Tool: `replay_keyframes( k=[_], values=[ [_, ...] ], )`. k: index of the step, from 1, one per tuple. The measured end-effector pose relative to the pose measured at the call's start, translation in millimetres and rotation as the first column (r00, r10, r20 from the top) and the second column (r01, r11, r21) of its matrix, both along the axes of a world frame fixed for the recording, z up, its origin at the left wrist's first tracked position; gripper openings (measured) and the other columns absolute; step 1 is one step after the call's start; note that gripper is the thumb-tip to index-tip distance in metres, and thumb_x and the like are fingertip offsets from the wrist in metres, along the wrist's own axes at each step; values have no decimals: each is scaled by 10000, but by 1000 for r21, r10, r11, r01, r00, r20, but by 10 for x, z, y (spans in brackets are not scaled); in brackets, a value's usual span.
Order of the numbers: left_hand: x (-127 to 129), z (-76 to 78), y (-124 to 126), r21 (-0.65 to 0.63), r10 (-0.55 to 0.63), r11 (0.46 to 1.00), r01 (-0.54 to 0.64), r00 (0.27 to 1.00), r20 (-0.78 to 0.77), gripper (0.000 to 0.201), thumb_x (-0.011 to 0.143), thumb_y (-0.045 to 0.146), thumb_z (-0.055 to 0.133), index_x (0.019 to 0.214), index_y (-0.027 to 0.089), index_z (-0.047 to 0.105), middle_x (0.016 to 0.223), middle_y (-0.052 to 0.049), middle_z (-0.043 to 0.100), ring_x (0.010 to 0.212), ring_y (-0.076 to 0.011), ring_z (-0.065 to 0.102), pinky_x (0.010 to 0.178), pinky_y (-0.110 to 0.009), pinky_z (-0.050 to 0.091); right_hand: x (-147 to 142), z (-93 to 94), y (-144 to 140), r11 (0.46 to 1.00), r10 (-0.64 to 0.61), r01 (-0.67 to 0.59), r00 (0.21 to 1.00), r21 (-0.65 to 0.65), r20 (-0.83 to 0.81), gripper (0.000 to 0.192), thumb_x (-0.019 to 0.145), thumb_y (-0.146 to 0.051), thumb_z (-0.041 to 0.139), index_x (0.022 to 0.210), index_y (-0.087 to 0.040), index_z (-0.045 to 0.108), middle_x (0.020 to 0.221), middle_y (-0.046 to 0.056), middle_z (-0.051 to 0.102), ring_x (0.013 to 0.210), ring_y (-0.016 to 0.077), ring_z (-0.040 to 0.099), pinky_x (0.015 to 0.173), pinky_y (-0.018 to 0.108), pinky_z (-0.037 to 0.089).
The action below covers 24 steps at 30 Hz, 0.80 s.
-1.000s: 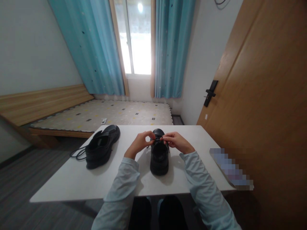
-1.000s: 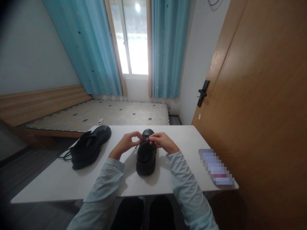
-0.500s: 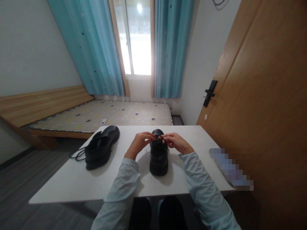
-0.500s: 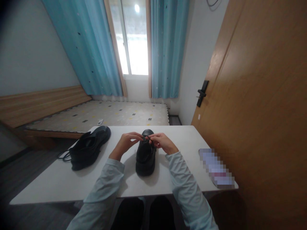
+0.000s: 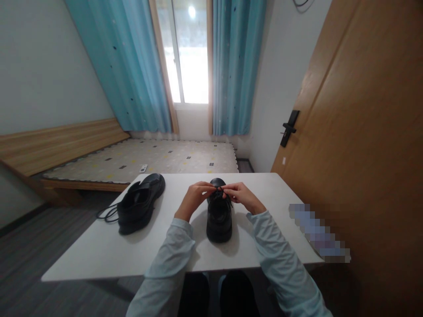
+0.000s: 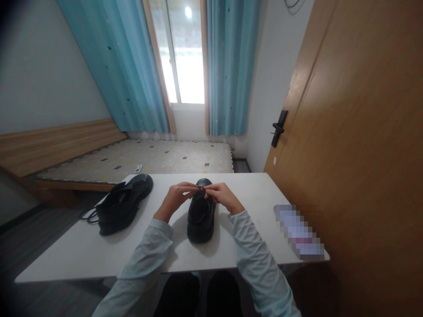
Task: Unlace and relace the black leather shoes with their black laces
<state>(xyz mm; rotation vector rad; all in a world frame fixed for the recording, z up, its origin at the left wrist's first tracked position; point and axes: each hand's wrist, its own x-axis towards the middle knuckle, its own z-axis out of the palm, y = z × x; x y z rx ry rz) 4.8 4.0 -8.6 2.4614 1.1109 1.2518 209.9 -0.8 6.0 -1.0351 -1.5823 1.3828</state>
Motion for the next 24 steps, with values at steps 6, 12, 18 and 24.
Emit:
replay_keyframes(
  k=[6,12,18,24],
  values=[
    [99,-21,-12,-13,68,998,-67,994,83,105,788,210,647,839,216,738,901,-50,723,831,-171,665,808,-302,525,-20,-18,22,990,-60,42,990,135,131,322,718,-231,543,948,-103,728,588,15,635,428,62,412,415,192,292],
    [171,-39,-17,-109,146,986,-126,968,206,64,732,263,703,753,211,733,822,-33,717,758,-161,656,761,-301,538,-53,50,-49,920,-153,3,923,391,352,313,763,-179,501,965,-166,740,725,51,717,659,164,617,608,251,447],
    [186,-88,36,-352,130,936,12,917,378,166,684,321,712,735,164,728,794,-57,718,723,-174,660,685,-298,555,-54,89,-89,854,-206,-71,864,516,459,298,802,-195,528,1031,-193,720,824,65,729,725,184,623,673,276,445],
    [189,-83,40,-493,146,865,93,893,425,171,637,275,725,719,125,725,770,-77,726,723,-197,663,678,-299,526,-61,67,-107,815,-269,-102,805,570,529,292,826,-209,563,1088,-205,693,892,70,726,739,181,617,699,276,433]
  ],
)
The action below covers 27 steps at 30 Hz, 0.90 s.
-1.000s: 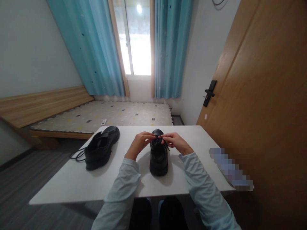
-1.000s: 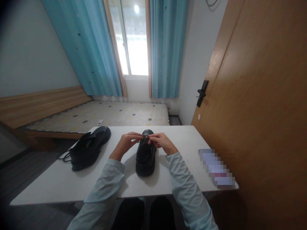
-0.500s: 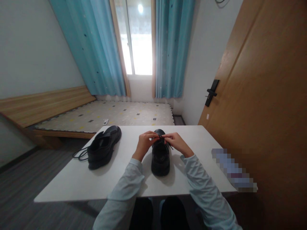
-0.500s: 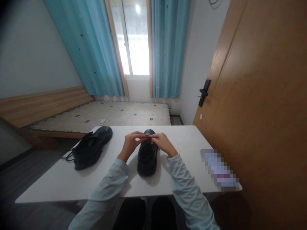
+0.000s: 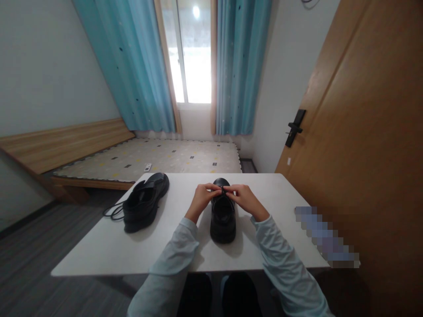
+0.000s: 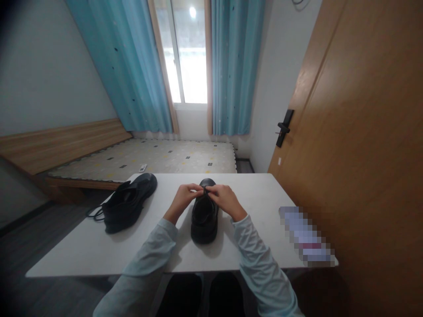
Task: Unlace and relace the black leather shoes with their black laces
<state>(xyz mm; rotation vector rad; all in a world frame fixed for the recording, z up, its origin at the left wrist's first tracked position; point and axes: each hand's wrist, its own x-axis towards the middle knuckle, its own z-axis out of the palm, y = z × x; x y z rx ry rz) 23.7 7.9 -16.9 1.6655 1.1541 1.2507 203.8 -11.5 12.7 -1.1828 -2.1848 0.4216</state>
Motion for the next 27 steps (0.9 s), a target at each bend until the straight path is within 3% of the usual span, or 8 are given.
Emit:
replay_keyframes(
  k=[4,8,14,21,27],
  values=[
    [19,-1,-24,-54,10,999,-7,999,50,214,629,291,734,752,116,730,771,-74,727,775,-204,658,748,-312,504,-18,14,-31,998,-52,44,988,55,148,307,856,-232,547,1140,-236,664,928,76,718,786,201,631,703,281,431],
    [33,-12,-32,-146,-12,989,34,989,150,268,615,320,742,777,107,723,773,-73,725,757,-194,647,745,-309,488,-27,14,-38,996,-22,4,978,86,207,331,878,-208,508,1183,-236,634,952,85,712,852,214,646,720,280,443],
    [40,17,-37,-123,-41,991,57,991,129,221,622,301,706,730,109,689,688,-43,674,679,-154,603,673,-267,458,-26,-37,11,999,14,-12,999,46,-41,265,881,-213,496,1058,-212,695,1030,79,714,912,210,654,822,308,467],
    [47,50,-36,20,-53,998,54,998,-37,148,663,283,635,694,138,638,683,-25,627,669,-145,566,671,-269,448,-48,-65,55,999,-19,9,968,-40,-249,169,785,-208,589,889,-150,709,708,38,670,656,154,599,651,267,472],
    [32,127,-87,70,-96,992,106,986,-134,126,680,271,605,709,149,599,720,-7,619,740,-155,566,777,-298,433,-32,-107,104,984,32,-99,916,-146,-400,118,728,-229,610,790,-136,647,701,17,613,669,134,557,635,255,461]
  ],
)
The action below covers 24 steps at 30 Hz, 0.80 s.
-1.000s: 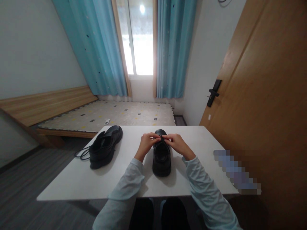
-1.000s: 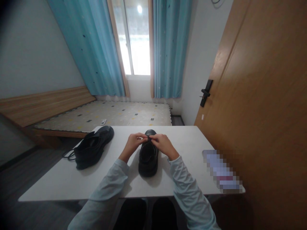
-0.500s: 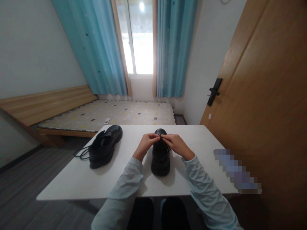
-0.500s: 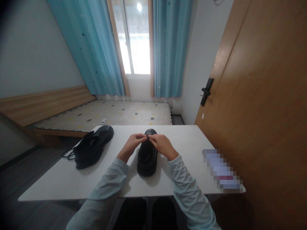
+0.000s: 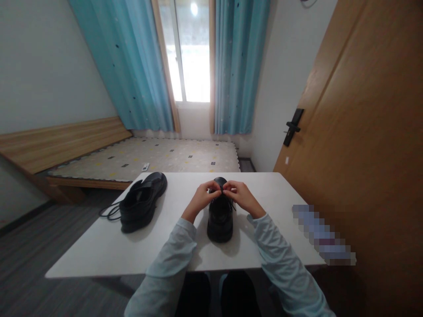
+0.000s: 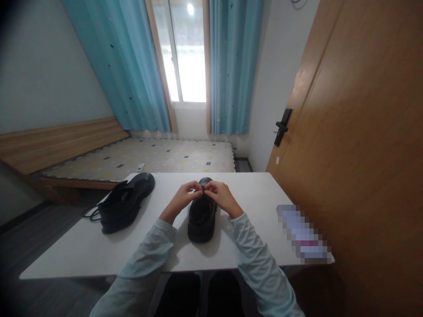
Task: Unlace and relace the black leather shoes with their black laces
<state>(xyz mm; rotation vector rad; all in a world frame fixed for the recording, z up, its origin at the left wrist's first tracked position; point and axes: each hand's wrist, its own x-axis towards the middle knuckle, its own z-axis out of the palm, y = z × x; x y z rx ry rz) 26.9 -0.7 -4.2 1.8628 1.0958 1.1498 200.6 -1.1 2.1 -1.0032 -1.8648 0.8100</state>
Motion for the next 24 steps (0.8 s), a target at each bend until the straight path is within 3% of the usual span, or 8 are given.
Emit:
replay_keyframes(
  k=[5,10,17,24],
  values=[
    [-10,12,-9,17,-40,999,40,999,-27,99,678,248,590,699,153,569,716,3,599,747,-154,556,771,-288,422,-9,-19,23,997,37,-42,997,-66,-67,105,683,-235,626,722,-138,612,692,12,592,672,132,536,626,256,452],
    [-24,-10,8,40,-74,996,74,997,-14,82,680,236,571,698,156,563,697,8,573,721,-146,535,741,-271,416,-22,33,-20,988,44,-54,997,-144,-70,127,686,-269,611,717,-148,585,626,-17,536,571,101,482,515,218,382],
    [-58,-7,21,-1,-29,1000,29,998,-57,75,678,221,539,691,155,573,698,5,581,728,-149,532,740,-272,392,14,80,-46,954,47,-77,993,-288,-112,201,673,-330,619,733,-148,556,524,-65,453,428,59,381,409,197,266],
    [-77,-37,60,-52,-26,998,27,999,30,85,664,234,530,632,155,540,651,9,555,666,-133,507,663,-250,395,51,47,1,926,42,-96,987,-364,-153,223,647,-342,646,710,-143,568,475,-70,450,400,50,366,393,187,233]
  ],
)
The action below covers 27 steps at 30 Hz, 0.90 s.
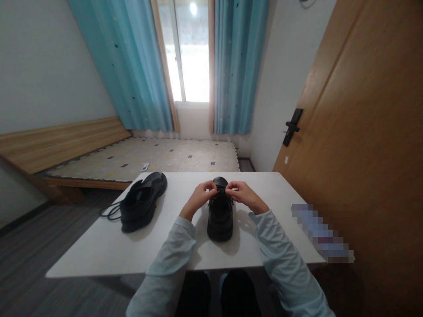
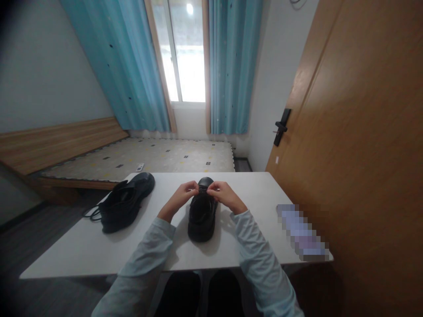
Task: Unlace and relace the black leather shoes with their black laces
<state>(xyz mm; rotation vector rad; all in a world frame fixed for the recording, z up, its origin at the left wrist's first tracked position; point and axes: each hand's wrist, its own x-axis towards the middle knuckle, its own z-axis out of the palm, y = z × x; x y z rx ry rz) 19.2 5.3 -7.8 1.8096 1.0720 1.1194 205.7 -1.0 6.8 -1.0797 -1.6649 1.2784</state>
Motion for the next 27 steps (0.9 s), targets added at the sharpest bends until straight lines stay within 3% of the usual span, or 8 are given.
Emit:
replay_keyframes(
  k=[19,27],
  values=[
    [-56,48,-63,-144,-59,988,61,998,17,190,683,325,554,621,150,512,583,38,476,590,-107,441,579,-235,337,81,-25,42,998,-57,57,998,-13,3,171,615,-277,652,585,-150,541,389,-65,441,352,40,337,352,173,187],
    [-120,12,-10,-143,-92,986,91,996,0,147,666,285,540,614,149,522,599,33,494,612,-114,461,615,-246,347,116,-3,24,997,-83,83,990,5,110,127,608,-218,621,570,-158,515,453,-50,491,392,44,358,364,169,195]
  ],
)
